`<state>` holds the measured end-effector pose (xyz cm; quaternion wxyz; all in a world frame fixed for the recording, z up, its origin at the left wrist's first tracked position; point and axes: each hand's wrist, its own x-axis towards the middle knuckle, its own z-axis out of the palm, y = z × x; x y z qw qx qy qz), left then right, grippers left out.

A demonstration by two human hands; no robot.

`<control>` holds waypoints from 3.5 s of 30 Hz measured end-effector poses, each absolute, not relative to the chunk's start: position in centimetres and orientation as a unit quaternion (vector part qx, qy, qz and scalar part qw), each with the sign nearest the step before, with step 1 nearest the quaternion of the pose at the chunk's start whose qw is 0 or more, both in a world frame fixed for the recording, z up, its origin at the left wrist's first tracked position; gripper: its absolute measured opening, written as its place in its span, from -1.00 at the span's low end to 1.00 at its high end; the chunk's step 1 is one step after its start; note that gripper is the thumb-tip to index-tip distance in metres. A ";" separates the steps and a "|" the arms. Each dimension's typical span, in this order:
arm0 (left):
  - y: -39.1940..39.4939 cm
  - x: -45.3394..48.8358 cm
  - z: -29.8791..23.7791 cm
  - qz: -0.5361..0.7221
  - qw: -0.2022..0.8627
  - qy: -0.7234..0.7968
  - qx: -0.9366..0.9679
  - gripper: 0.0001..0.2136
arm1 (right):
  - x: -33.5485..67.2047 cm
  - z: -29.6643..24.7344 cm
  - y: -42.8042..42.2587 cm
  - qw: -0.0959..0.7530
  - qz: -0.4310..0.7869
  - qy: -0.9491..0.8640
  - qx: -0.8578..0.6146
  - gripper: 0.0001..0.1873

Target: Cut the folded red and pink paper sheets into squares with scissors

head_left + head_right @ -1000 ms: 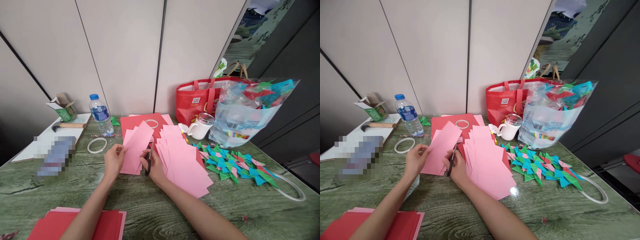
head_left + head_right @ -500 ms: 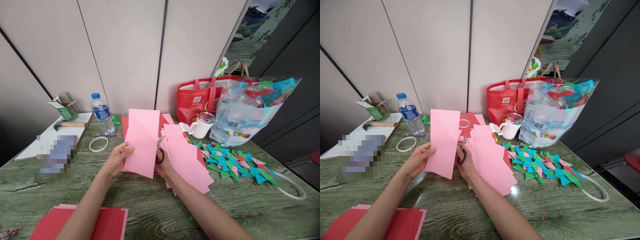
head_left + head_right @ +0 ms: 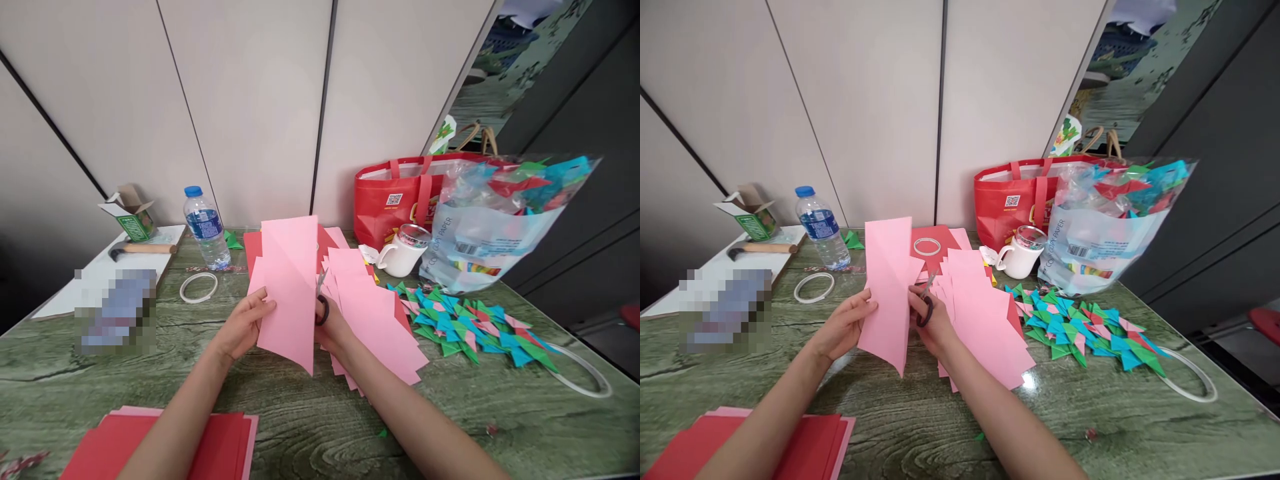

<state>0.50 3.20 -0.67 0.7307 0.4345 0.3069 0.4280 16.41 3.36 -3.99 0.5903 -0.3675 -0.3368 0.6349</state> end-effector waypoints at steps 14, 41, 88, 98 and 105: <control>4.8 -1.5 -1.2 0.488 0.595 0.484 0.416 -0.70 | 21.2 -3.3 3.7 0.705 0.368 -0.335 -0.506 -0.61; 4.6 -1.0 -1.2 0.430 0.595 0.484 0.476 -0.74 | 23.5 -5.0 3.0 0.647 0.412 -0.378 -0.518 -0.61; 2.8 1.1 -0.2 0.453 0.597 0.422 0.510 -0.61 | 18.9 -4.3 -1.8 0.440 0.654 -0.495 -0.365 -0.63; 2.8 1.0 -0.3 0.451 0.594 0.428 0.510 -0.61 | 18.9 -4.3 -1.7 0.432 0.650 -0.501 -0.374 -0.61; 2.7 1.1 -0.1 0.444 0.587 0.437 0.517 -0.61 | 18.8 -4.1 -1.8 0.431 0.647 -0.503 -0.377 -0.60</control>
